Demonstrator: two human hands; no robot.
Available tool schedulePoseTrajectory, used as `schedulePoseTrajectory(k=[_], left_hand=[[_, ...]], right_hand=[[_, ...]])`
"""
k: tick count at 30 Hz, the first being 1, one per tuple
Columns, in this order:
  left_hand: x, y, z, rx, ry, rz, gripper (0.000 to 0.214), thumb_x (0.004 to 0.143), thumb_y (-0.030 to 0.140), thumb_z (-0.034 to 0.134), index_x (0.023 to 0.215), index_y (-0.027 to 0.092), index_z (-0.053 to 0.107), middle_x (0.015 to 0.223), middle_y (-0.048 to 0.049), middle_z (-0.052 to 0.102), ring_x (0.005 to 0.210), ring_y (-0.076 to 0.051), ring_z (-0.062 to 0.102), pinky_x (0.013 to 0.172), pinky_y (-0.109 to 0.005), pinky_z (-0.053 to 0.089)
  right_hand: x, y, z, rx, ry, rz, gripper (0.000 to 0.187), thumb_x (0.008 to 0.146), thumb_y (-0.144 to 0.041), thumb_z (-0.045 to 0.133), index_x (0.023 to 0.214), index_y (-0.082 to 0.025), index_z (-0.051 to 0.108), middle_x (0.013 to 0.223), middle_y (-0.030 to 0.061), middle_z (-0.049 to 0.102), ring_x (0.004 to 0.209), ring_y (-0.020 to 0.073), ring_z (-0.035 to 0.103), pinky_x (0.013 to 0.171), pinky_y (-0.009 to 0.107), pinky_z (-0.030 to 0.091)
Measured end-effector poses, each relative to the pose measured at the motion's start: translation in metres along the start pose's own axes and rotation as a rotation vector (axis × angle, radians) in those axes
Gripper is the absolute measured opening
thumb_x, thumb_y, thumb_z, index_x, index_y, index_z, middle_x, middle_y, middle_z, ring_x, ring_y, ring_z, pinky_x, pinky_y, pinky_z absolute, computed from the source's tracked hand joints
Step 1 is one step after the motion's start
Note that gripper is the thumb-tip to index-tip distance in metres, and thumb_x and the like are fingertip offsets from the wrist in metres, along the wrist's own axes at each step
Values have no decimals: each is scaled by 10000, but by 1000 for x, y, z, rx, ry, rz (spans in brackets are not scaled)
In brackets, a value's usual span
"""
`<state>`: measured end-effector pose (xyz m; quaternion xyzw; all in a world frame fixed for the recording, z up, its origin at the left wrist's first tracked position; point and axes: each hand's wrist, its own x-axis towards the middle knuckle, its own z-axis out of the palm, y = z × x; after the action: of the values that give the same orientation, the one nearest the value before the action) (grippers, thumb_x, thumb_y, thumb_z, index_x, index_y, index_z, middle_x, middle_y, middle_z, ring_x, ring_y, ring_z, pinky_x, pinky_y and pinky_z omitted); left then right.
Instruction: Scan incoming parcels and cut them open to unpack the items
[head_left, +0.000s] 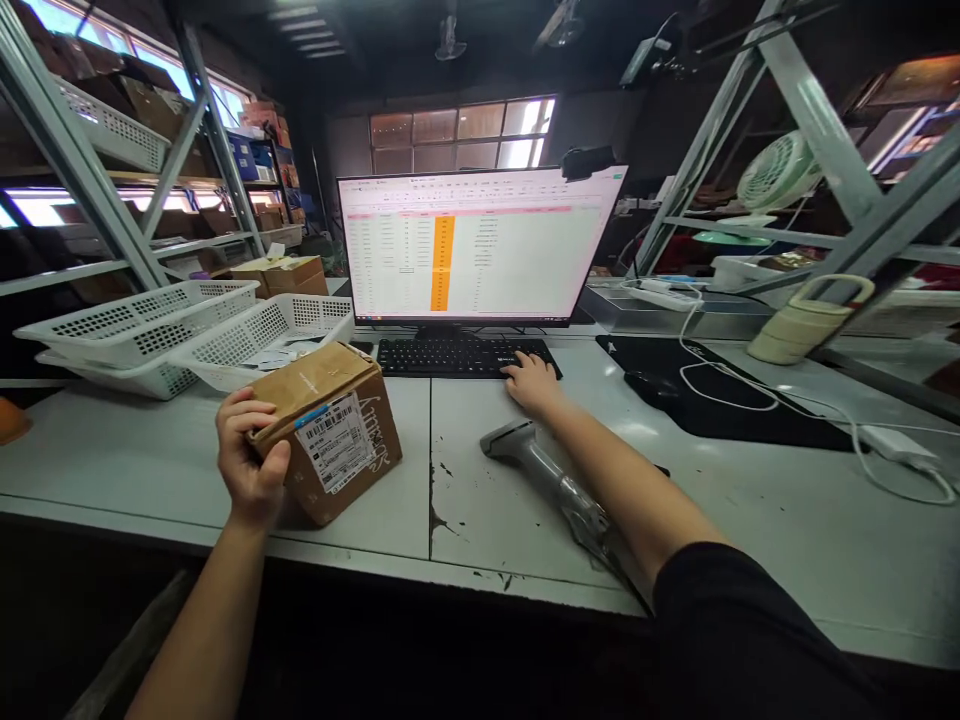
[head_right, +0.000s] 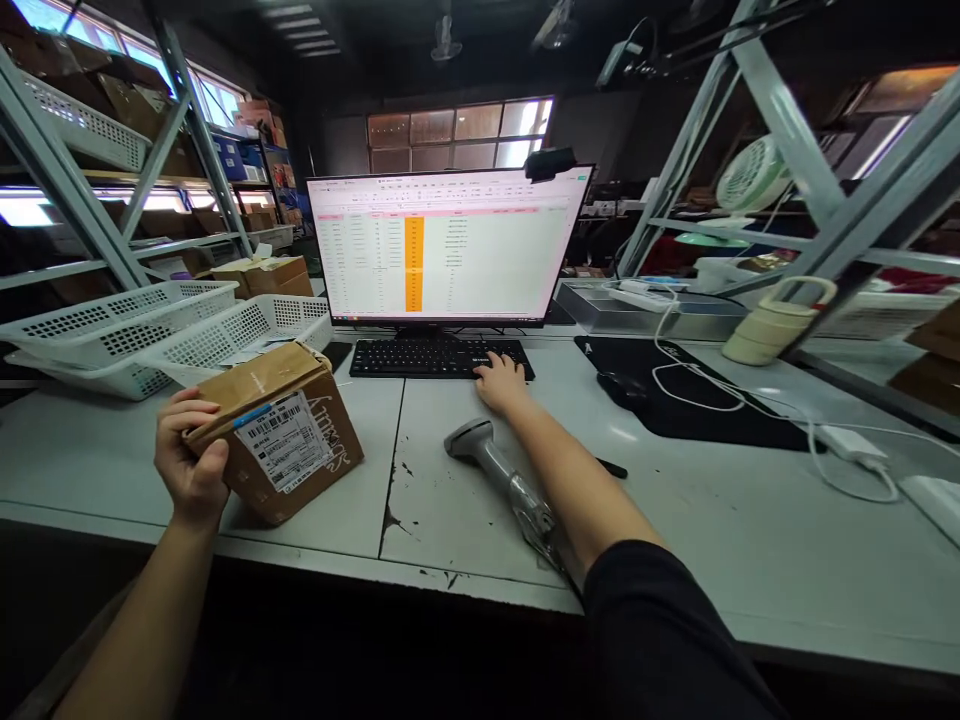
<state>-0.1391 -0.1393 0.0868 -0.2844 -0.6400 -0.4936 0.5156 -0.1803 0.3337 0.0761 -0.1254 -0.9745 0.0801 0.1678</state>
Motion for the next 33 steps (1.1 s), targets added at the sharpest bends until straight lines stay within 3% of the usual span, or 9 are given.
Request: schedulePoseTrajectory(k=[4, 8, 10, 12, 16, 20, 23, 28, 33], left_hand=[[-1, -2, 0, -27, 5, 11, 205, 810, 398, 653, 931, 250, 580, 986, -58, 608, 1238, -322, 553, 1138, -584, 393], [2, -4, 1, -67, 19, 14, 219, 826, 431, 657, 928, 248, 594, 982, -54, 614, 1208, -299, 558, 1139, -543, 394], [6, -4, 4, -78, 14, 4, 237, 841, 463, 644, 922, 247, 590, 974, -54, 611, 1185, -288, 561, 1140, -526, 396], [8, -4, 7, -69, 5, -3, 277, 858, 516, 615, 922, 248, 579, 961, -56, 603, 1173, -284, 558, 1140, -519, 401], [8, -1, 8, -13, -5, 26, 373, 875, 624, 540, 924, 255, 544, 941, -61, 575, 1148, -286, 555, 1155, -526, 388], [6, 1, 4, 8, -52, 30, 376, 882, 624, 523, 946, 253, 533, 972, -75, 578, 1176, -287, 541, 1153, -517, 388], [7, 2, 2, 56, -70, 6, 389, 880, 635, 485, 937, 251, 514, 978, -84, 574, 1161, -286, 542, 1134, -506, 402], [6, 4, 5, 61, -38, 37, 313, 879, 557, 493, 943, 252, 510, 974, -76, 570, 1163, -282, 541, 1143, -514, 396], [4, 4, 4, 95, -51, 10, 318, 871, 557, 482, 954, 252, 514, 998, -90, 569, 1224, -298, 530, 1141, -531, 410]], right_hand=[[-27, -1, -31, 152, 36, -1, 589, 968, -254, 348, 1522, -137, 514, 1526, 167, 542, 1393, 304, 513, 1170, 472, 417], [-98, -2, -57, 409, -212, 16, 708, 1003, -548, 383, 1610, -186, 359, 1157, 115, 754, 965, 256, 737, 849, 380, 605], [-135, -7, -66, 510, -378, 88, 880, 889, -633, 592, 1615, -201, 346, 947, 73, 766, 803, 259, 736, 714, 367, 606], [-162, -16, -71, 625, -514, 184, 962, 783, -554, 742, 1601, -227, 355, 862, 49, 752, 710, 254, 717, 608, 351, 581], [-185, -46, -81, 947, -642, 290, 811, 760, -379, 714, 1505, -271, 413, 1038, 87, 764, 581, 184, 655, 489, 310, 536], [-204, -86, -102, 1022, -628, 82, 682, 768, -320, 663, 1429, -299, 496, 1126, 69, 753, 567, 153, 629, 466, 291, 525], [-230, -122, -113, 1045, -528, -73, 656, 770, -277, 627, 1417, -295, 525, 1137, 56, 738, 606, 163, 643, 488, 303, 538], [-268, -163, -98, 1082, -213, -217, 528, 855, -316, 591, 1376, -290, 510, 1204, 72, 688, 697, 189, 639, 606, 376, 580], [-281, -165, -84, 1085, -177, -250, 613, 910, -357, 579, 1500, -334, 414, 1243, 90, 657, 845, 263, 660, 721, 463, 594]])
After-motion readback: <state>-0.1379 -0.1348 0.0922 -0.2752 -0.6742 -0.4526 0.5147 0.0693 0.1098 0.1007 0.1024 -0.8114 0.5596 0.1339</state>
